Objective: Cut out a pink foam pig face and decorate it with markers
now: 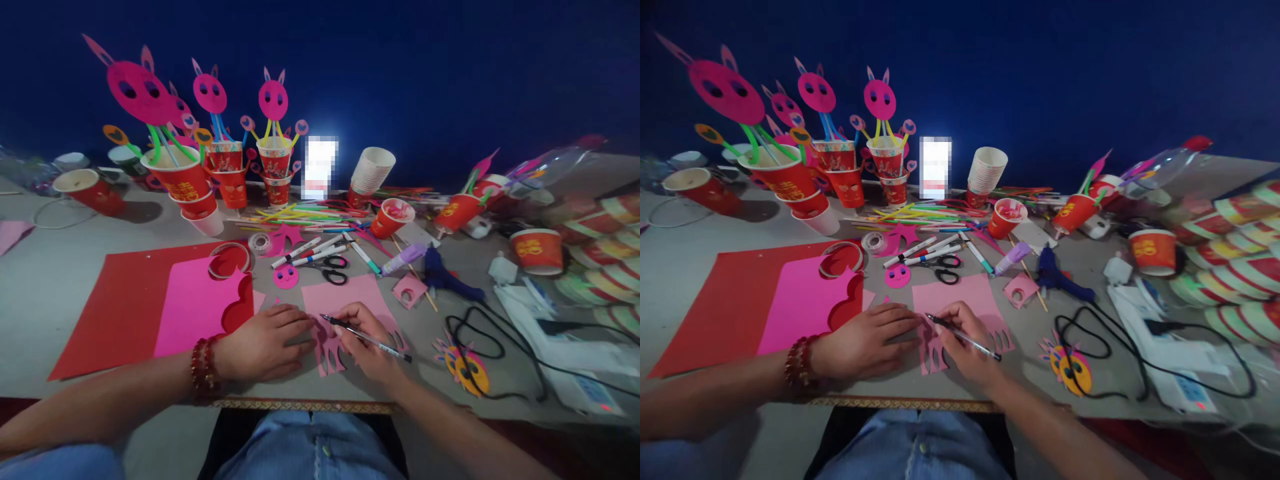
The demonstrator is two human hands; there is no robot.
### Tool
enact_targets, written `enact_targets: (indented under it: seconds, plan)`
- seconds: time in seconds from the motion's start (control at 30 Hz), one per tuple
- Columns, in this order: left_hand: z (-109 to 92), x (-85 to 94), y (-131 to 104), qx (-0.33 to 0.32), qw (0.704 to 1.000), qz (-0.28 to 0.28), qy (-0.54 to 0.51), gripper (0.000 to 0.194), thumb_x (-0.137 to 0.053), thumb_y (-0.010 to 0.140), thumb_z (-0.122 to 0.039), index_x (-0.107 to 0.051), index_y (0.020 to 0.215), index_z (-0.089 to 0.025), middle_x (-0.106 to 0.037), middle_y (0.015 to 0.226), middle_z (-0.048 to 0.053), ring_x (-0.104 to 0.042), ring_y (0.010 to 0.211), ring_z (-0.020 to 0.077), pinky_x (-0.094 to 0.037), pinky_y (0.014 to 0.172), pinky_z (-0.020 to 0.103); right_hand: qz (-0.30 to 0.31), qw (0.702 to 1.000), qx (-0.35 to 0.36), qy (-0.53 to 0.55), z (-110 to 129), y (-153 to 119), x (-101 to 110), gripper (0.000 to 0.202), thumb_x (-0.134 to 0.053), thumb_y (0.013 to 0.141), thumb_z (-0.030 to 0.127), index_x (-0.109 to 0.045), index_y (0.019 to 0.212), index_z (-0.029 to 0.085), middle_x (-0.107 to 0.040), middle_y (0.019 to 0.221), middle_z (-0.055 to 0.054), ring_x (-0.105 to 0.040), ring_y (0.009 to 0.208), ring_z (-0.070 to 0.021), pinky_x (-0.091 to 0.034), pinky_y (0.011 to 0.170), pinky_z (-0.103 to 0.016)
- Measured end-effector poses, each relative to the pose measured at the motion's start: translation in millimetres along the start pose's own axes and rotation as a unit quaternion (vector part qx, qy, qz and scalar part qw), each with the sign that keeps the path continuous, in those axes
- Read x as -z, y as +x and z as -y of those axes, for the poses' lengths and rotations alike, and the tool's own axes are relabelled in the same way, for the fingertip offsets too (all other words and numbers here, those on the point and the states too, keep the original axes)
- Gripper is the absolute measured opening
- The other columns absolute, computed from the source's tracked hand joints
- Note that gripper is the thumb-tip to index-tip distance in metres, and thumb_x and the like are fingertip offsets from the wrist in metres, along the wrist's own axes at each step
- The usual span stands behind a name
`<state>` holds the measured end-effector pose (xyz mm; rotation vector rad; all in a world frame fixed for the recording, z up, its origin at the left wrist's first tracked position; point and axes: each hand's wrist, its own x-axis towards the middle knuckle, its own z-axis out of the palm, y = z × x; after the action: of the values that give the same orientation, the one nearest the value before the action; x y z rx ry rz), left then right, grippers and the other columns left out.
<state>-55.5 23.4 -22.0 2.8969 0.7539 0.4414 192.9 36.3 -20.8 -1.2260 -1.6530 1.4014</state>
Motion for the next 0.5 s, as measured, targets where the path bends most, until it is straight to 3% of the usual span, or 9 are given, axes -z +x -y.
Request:
enact_targets:
  seconds: [0.17, 0.33, 0.5]
  plan:
    - [-1, 2.1, 1, 0.011, 0.999, 0.028, -0.012, 0.031, -0.048, 0.097, -0.035, -0.060, 0.123, -0.022, -0.054, 0.140, 0.010, -0.051, 0.123, 0.0271, -0.037, 0.107, 0.045, 0.022, 0.999, 0.024, -0.008, 10, -3, 9, 0.006, -0.057, 0.086, 0.024, -0.054, 0.092, 0.023, -0.061, 0.072, 0.002, -0.052, 0.052, -0.0110, -0.042, 0.048, -0.022]
    - [2, 7.2, 0, 0.008, 0.999, 0.032, -0.029, 0.033, -0.051, 0.095, -0.033, -0.059, 0.126, -0.025, -0.053, 0.140, 0.010, -0.052, 0.121, 0.0277, -0.038, 0.106, 0.045, 0.057, 0.989, 0.077, -0.116, 19, -4, 9, 0.005, -0.055, 0.080, 0.017, -0.055, 0.078, 0.022, -0.055, 0.065, 0.004, -0.050, 0.054, -0.0111, -0.039, 0.052, -0.022]
    - [6, 4.9, -2, 0.002, 0.998, 0.018, -0.059, 0.033, -0.052, 0.095, -0.032, -0.060, 0.126, -0.026, -0.053, 0.138, 0.011, -0.051, 0.123, 0.0273, -0.038, 0.107, 0.045, 0.033, 0.973, 0.135, -0.185, 10, -2, 0, 0.013, -0.051, 0.076, 0.016, -0.051, 0.065, 0.021, -0.053, 0.056, 0.005, -0.047, 0.052, -0.0114, -0.035, 0.053, -0.022]
